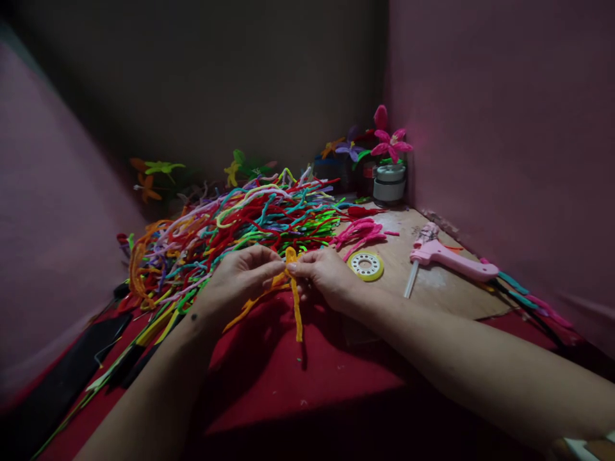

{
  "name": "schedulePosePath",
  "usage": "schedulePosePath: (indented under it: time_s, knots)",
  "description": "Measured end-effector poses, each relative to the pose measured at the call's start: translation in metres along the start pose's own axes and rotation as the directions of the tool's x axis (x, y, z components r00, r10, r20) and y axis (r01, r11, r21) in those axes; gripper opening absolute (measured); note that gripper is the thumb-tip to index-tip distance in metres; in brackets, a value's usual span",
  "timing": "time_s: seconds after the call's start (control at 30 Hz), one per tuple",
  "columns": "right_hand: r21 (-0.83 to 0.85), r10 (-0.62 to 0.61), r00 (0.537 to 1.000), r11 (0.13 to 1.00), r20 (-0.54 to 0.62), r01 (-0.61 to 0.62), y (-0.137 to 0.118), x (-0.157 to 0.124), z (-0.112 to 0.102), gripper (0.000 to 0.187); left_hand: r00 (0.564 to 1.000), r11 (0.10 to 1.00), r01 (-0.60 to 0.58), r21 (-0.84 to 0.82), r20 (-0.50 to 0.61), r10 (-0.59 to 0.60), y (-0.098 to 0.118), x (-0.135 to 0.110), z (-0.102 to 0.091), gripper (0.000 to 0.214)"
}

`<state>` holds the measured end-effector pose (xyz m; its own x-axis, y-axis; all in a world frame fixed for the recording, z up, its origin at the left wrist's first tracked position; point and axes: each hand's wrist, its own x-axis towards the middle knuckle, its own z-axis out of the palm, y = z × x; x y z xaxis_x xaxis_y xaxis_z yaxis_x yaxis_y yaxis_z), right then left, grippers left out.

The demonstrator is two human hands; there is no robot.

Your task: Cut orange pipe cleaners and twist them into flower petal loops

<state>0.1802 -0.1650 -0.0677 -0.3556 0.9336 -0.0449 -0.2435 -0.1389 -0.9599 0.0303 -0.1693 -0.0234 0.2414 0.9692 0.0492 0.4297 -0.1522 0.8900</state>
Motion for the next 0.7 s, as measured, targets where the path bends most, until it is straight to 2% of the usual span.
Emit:
schedulePosePath:
  time_s: [0.17,0.3,0.43,0.53,0.7]
  knots:
    - [0.106,0.026,0.999,0.994,0.031,-0.029,0.0,0.002,-0.002,0.01,0.995,0.994,-0.1,0.033,-0.009,0.101,-0.003,0.0,0.005,0.014]
    - [0.138,-0.002,0.999,0.99,0.047,-0.004,-0.003,0.002,-0.001,0.008,0.999,0.998,-0.054,0.01,-0.001,0.054,-0.006,0.001,0.004,0.014]
    - [0.083,-0.056,0.998,0.995,0.041,0.053,-0.004,0.002,-0.001,0.01,0.999,0.999,-0.037,-0.005,0.025,0.037,-0.008,0.003,0.003,0.015]
    - [0.029,-0.059,0.998,0.998,0.036,0.058,-0.002,0.004,-0.002,0.01,0.999,1.0,-0.024,-0.01,0.043,0.025,-0.011,0.004,0.003,0.014]
    - [0.039,-0.055,0.998,0.998,0.04,0.053,0.0,0.006,-0.003,0.01,1.0,0.998,0.008,-0.056,0.028,-0.006,-0.01,0.005,0.004,0.015]
